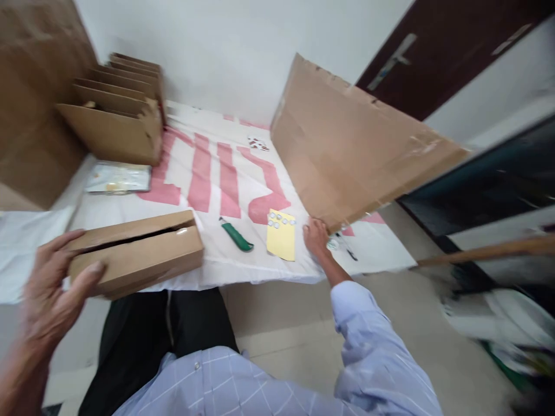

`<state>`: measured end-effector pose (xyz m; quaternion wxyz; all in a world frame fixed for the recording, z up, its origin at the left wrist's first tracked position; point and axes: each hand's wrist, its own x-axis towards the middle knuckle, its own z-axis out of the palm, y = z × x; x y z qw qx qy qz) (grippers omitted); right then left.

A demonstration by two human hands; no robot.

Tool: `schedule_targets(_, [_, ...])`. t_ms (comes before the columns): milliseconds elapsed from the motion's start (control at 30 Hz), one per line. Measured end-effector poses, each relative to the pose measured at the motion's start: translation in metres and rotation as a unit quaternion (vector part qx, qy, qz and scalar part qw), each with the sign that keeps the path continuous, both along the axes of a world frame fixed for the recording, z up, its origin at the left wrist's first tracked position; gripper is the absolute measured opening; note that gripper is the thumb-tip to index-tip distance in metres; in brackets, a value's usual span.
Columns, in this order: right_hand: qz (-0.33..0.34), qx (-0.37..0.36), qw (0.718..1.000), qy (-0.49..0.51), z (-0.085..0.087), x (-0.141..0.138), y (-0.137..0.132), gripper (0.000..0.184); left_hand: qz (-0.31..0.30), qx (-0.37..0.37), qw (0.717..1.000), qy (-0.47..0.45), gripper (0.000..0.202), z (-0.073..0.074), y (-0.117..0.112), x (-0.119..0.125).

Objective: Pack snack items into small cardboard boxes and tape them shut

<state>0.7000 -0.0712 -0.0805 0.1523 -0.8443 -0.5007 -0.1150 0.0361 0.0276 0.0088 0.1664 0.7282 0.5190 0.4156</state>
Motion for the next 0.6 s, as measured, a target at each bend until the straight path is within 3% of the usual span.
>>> schedule_targets(167, [0.018, 0.109, 0.994, -0.004, 0.012, -0.01, 0.008, 0.056, -0.022, -0.043, 0.999, -0.019, 0.038, 0.002, 0.003, 0.002])
schedule_targets(300, [0.072, 0.169, 0.983, 0.003, 0.037, -0.041, 0.026, 0.054, -0.033, -0.062, 0.997, -0.041, 0.041, 0.004, 0.004, -0.003])
schedule_targets(467, [0.259, 0.212, 0.937, 0.096, 0.081, -0.134, 0.061, 0.033, -0.073, -0.091, 0.986, -0.118, 0.043, 0.001, 0.005, -0.009])
schedule_targets(600, [0.42, 0.159, 0.87, 0.202, 0.111, -0.228, 0.077, 0.024, -0.1, -0.103, 0.973, -0.182, 0.037, 0.0, 0.006, -0.011])
